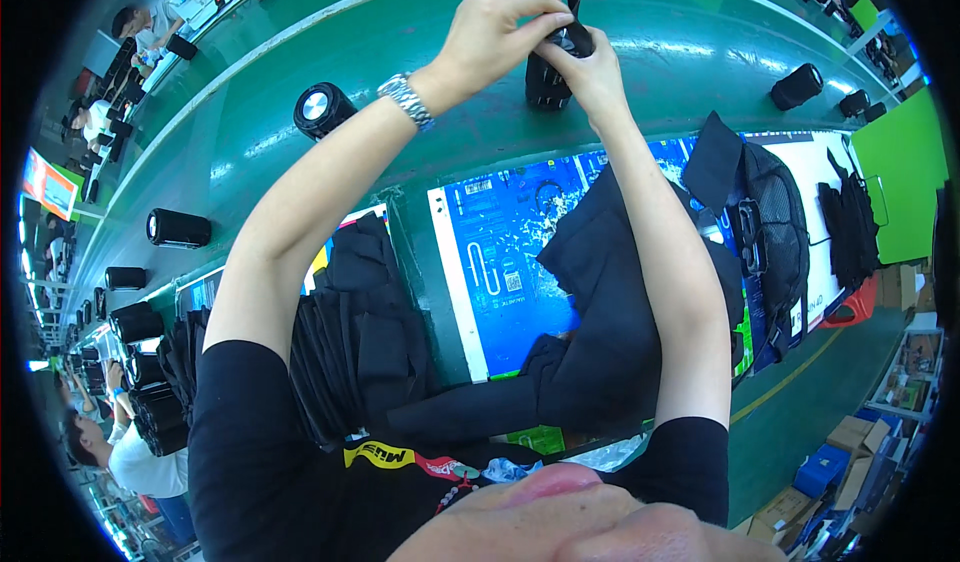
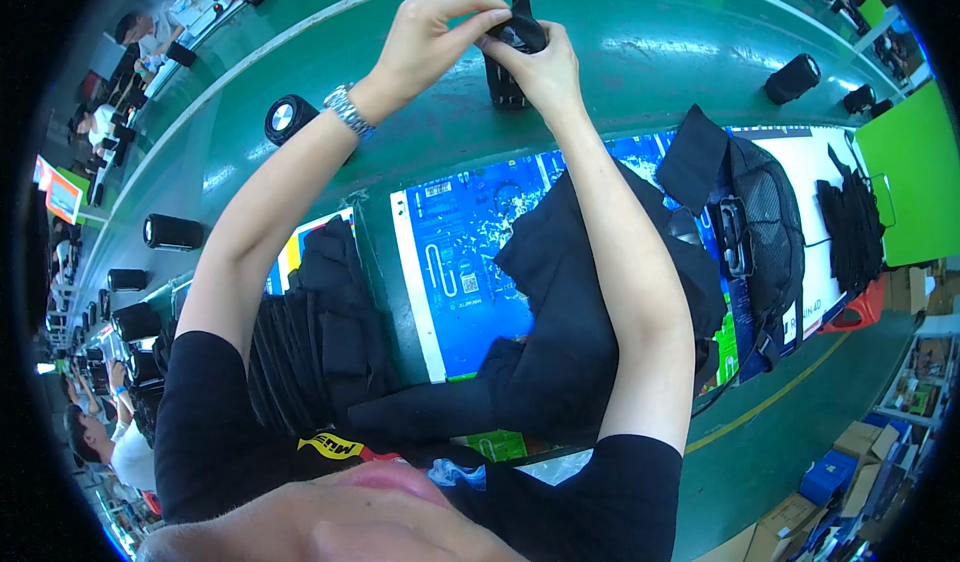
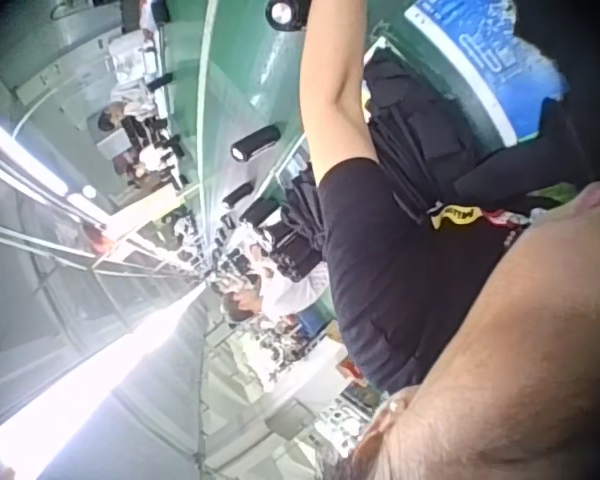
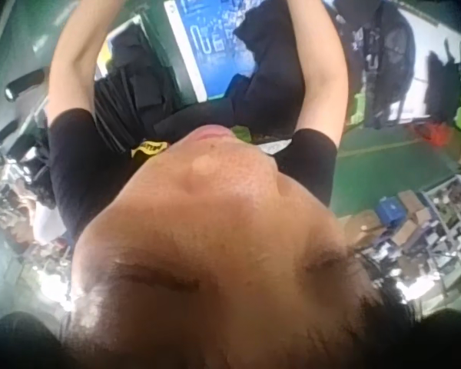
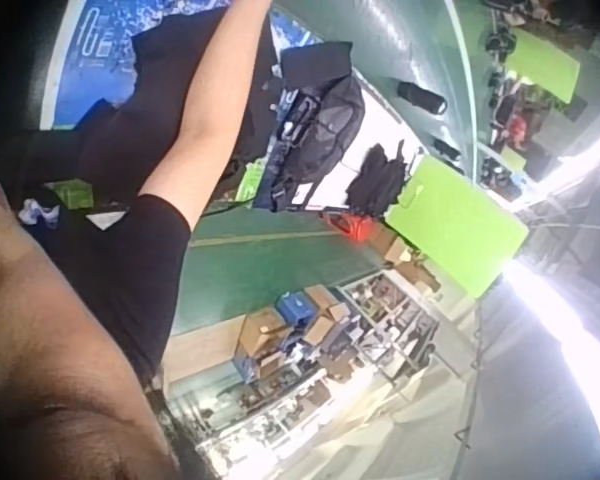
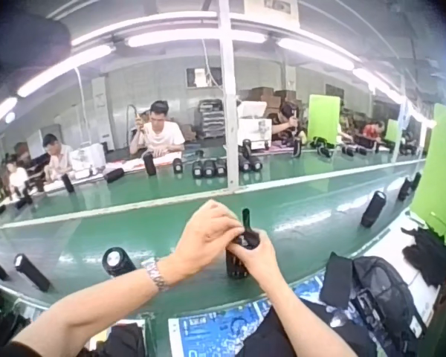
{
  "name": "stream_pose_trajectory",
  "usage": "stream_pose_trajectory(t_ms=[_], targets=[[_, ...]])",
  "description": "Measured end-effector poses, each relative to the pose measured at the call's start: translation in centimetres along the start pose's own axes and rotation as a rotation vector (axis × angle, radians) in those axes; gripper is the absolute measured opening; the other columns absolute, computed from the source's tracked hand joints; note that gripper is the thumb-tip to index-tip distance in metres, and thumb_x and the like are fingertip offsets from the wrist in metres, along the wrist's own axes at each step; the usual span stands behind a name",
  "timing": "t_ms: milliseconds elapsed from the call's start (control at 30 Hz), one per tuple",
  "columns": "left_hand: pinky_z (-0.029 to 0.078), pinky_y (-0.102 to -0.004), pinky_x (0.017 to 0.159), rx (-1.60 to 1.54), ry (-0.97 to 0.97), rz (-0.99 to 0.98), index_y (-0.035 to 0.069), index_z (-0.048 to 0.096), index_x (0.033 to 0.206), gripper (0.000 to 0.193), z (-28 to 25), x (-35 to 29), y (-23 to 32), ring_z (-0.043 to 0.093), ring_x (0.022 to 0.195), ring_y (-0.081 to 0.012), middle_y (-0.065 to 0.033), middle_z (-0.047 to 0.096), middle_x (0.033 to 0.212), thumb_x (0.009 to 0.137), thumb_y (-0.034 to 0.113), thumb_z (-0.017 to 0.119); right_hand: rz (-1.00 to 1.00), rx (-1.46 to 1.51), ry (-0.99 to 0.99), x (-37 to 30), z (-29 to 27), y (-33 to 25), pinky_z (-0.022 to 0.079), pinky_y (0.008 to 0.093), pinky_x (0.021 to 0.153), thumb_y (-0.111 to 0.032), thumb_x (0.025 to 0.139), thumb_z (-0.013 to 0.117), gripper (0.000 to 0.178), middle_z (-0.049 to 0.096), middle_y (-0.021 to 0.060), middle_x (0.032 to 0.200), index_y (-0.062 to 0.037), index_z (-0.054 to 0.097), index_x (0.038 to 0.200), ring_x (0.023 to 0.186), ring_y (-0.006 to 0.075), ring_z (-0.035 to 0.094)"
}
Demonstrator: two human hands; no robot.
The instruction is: The person places black fabric components onto a series of cylindrical electronic housings by hand, fitting the fabric over the top and sides of each unit on the assembly line.
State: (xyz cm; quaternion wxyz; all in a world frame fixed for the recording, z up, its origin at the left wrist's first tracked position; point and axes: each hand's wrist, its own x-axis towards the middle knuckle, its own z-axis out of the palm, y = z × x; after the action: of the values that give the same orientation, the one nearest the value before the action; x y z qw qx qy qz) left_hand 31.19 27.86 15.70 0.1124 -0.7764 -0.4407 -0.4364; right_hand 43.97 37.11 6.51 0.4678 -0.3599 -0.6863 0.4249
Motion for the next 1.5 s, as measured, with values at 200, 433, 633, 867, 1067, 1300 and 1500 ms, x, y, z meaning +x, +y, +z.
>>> stream_pose_trajectory(t_ms=[200, 433, 633, 867, 1067, 1300, 1500], targets=[[0.041, -0.0308, 0.093, -0.810, 0.487, -0.614, 0.003, 0.063, 0.111, 0.036, 1.4, -3.7, -3.0, 0.054, 0.109, -0.0150, -0.0065, 0.063, 0.111, 0.096, 0.034, 0.051, -0.037, 0.348, -0.152, -2.4, 2.2, -3.1, 0.050, 0.0253, 0.068, -0.042, 0.068, 0.082, 0.067, 0.064, 0.0086, 0.089, 0.0064, 0.054, 0.106, 0.077, 0.0130, 0.061], [0.049, -0.0253, 0.071, -1.298, 0.524, -1.069, 0.003, 0.062, 0.102, 0.042, 4.9, -5.4, -0.9, 0.061, 0.073, -0.0109, -0.0041, 0.066, 0.089, 0.098, 0.040, 0.041, 0.447, 0.932, -0.563, -1.5, 0.5, -1.6, 0.039, 0.0349, 0.099, -0.078, 0.078, 0.042, 0.091, 0.058, 0.0135, 0.115, 0.0017, 0.050, 0.121, 0.110, 0.0190, 0.053], [0.040, -0.0277, 0.060, -0.838, 0.630, -0.949, 0.000, 0.063, 0.079, 0.059, 7.8, -5.9, 1.0, 0.048, 0.063, -0.0103, -0.0037, 0.058, 0.068, 0.099, 0.046, 0.031, 0.384, 0.888, -0.128, -1.7, 2.7, -1.8, 0.048, 0.0288, 0.081, -0.057, 0.094, 0.039, 0.056, 0.061, 0.0054, 0.098, -0.0048, 0.057, 0.106, 0.092, 0.0155, 0.059], [0.044, -0.0340, 0.074, -0.837, 0.650, -0.899, -0.001, 0.062, 0.084, 0.060, 11.5, -6.0, 2.2, 0.055, 0.072, -0.0189, -0.0081, 0.062, 0.074, 0.100, 0.042, 0.024, -0.040, 0.268, -0.009, -1.0, 0.2, 7.4, 0.048, 0.0288, 0.075, -0.017, 0.088, 0.055, 0.022, 0.069, 0.0060, 0.093, -0.0017, 0.064, 0.100, 0.084, 0.0148, 0.062], [0.044, -0.0325, 0.080, -0.842, 0.782, -0.995, -0.002, 0.062, 0.094, 0.052, 12.4, -8.3, 1.0, 0.059, 0.085, -0.0192, -0.0101, 0.066, 0.088, 0.098, 0.036, 0.027, 0.176, 0.524, 0.138, -1.5, 2.2, 3.8, 0.049, 0.0293, 0.080, -0.019, 0.093, 0.045, 0.029, 0.066, 0.0071, 0.100, -0.0021, 0.061, 0.110, 0.088, 0.0172, 0.063], [0.041, -0.0458, 0.089, -0.510, 0.424, -0.943, -0.005, 0.054, 0.100, 0.039, 13.6, -10.0, -2.0, 0.053, 0.099, -0.0452, -0.0289, 0.058, 0.107, 0.098, 0.020, 0.025, 0.124, 0.458, 0.120, -2.5, 2.1, 4.7, 0.049, 0.0301, 0.082, -0.013, 0.093, 0.038, 0.033, 0.066, 0.0087, 0.103, 0.0033, 0.060, 0.111, 0.090, 0.0165, 0.063], [0.040, -0.0470, 0.092, -0.666, 0.266, -1.062, -0.005, 0.058, 0.096, 0.049, 13.2, -8.3, -0.7, 0.054, 0.102, -0.0448, -0.0288, 0.060, 0.104, 0.097, 0.033, 0.026, -0.153, 0.211, 0.029, -1.2, -1.6, 8.1, 0.048, 0.0296, 0.077, -0.007, 0.088, 0.045, 0.025, 0.068, 0.0081, 0.091, 0.0033, 0.065, 0.099, 0.084, 0.0140, 0.060]])
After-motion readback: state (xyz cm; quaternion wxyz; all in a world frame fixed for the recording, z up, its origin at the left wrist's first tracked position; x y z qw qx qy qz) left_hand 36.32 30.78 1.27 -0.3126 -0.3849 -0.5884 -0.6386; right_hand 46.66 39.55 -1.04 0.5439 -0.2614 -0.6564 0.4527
